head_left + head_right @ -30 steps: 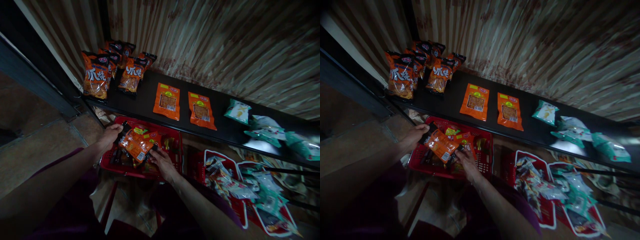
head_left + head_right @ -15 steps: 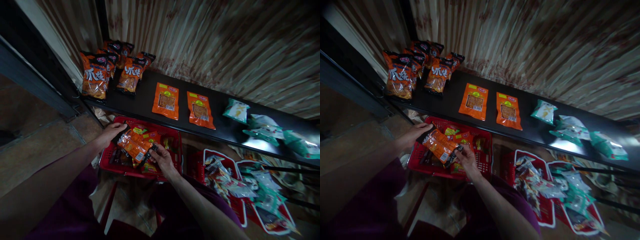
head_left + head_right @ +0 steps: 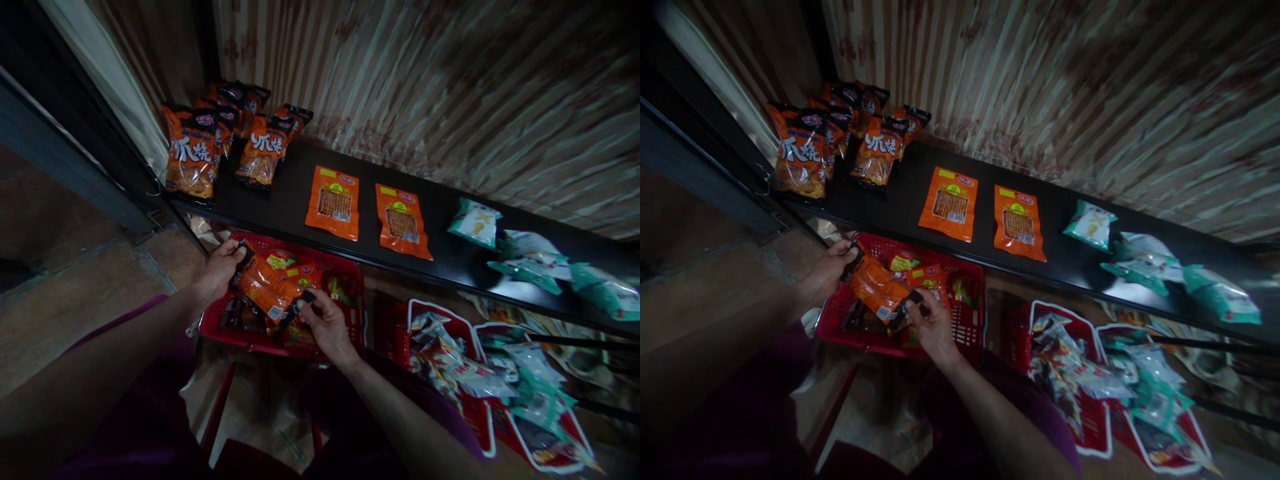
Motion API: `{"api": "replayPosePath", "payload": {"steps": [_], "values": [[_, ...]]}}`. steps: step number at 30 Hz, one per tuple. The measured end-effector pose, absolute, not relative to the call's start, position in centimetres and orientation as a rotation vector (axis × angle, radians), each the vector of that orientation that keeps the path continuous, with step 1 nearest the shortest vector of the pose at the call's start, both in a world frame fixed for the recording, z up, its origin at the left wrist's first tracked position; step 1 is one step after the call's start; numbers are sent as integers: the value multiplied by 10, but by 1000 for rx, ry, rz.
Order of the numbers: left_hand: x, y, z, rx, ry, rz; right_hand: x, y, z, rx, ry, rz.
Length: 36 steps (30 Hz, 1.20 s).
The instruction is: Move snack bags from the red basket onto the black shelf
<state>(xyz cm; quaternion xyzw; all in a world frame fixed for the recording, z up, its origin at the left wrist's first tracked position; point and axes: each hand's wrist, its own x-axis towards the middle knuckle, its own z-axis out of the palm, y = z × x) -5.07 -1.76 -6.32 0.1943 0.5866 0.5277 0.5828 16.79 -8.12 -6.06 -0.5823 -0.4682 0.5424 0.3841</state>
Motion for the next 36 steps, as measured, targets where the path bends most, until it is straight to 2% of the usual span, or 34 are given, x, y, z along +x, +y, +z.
{"api": "replayPosePath", "payload": {"steps": [8,15,25,36], "values": [[-50,-16,-75,389,1250,1303,174,-94,-52,-1407,-1809,931],[-45,-14,-75,368,1220,1313,169,-99,-48,-1295,-2000,781],[-34,-14,-70,280,1095,1289,163,-109,-35,-1007,-2263,331],[-19,-14,-65,229,1076,1188,157,-114,-33,-825,-2311,303]]}}
